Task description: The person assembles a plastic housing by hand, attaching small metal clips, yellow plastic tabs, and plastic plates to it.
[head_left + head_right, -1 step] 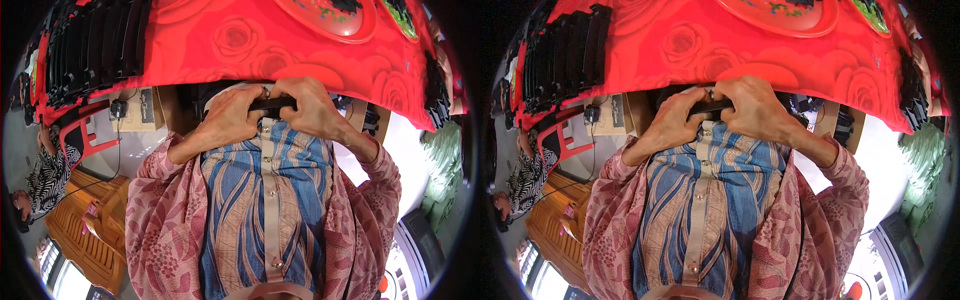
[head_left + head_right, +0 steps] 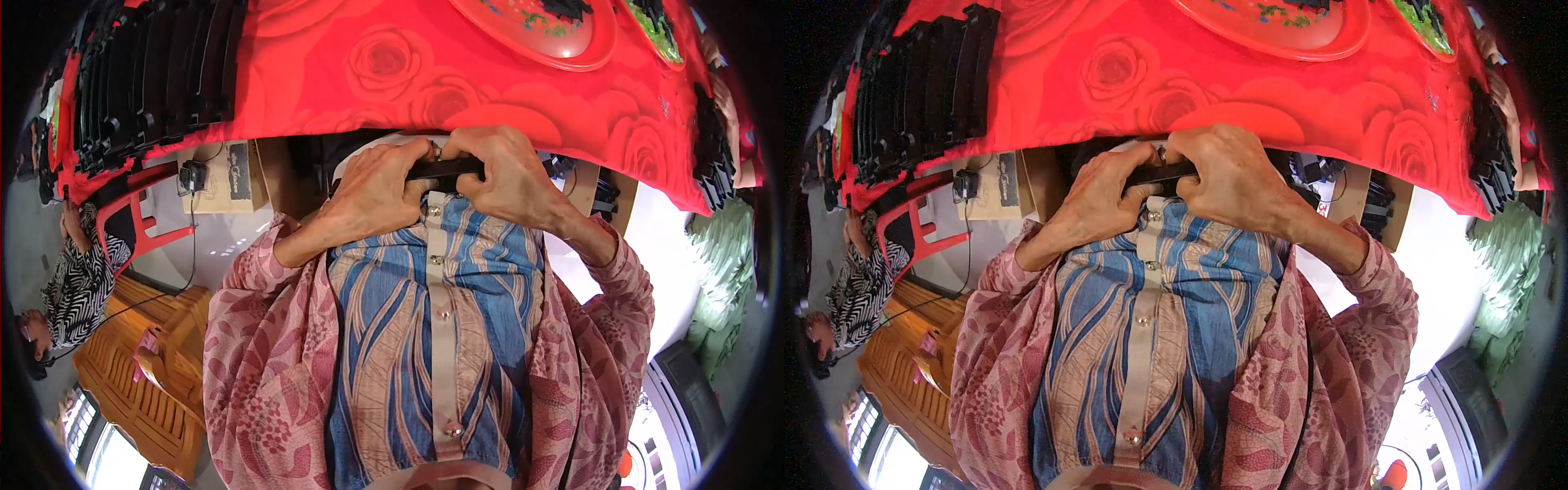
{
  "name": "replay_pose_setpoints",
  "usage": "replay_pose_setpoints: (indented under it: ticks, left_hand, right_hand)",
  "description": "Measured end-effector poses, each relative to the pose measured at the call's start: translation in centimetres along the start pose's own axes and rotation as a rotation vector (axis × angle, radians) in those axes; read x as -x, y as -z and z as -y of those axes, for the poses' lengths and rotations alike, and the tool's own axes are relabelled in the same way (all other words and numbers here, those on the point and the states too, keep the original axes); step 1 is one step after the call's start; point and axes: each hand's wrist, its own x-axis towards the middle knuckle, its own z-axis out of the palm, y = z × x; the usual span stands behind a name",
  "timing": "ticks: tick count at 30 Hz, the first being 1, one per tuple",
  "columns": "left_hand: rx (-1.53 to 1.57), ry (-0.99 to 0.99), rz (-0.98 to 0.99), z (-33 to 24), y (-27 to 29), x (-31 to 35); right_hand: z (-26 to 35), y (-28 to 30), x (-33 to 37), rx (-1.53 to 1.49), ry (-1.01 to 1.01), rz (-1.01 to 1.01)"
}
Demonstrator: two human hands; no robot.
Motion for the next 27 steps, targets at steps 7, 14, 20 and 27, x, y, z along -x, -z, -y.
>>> replay_pose_setpoints:
  ticks: [7,14,20,27]
  left_hand:
    - [0.045,0.063,0.025,-0.3,0.2,-0.1]
    - [0.139,-0.073,0.068,0.9,0.3,-0.6]
    - [0.205,-0.106,0.177,0.4,1.5,-0.2]
    - [0.107,-0.065,0.089,0.8,0.9,0.0]
  right_hand:
    - [0.1,0.6,-0.9,-0.042,-0.066,0.062]
    - [-0.6,0.6,-0.7,-0.146,-0.076,0.115]
    - [0.4,0.9,-0.5,0.003,0.051,0.126]
    - [0.4,1.6,-1.2,0.170,0.067,0.278]
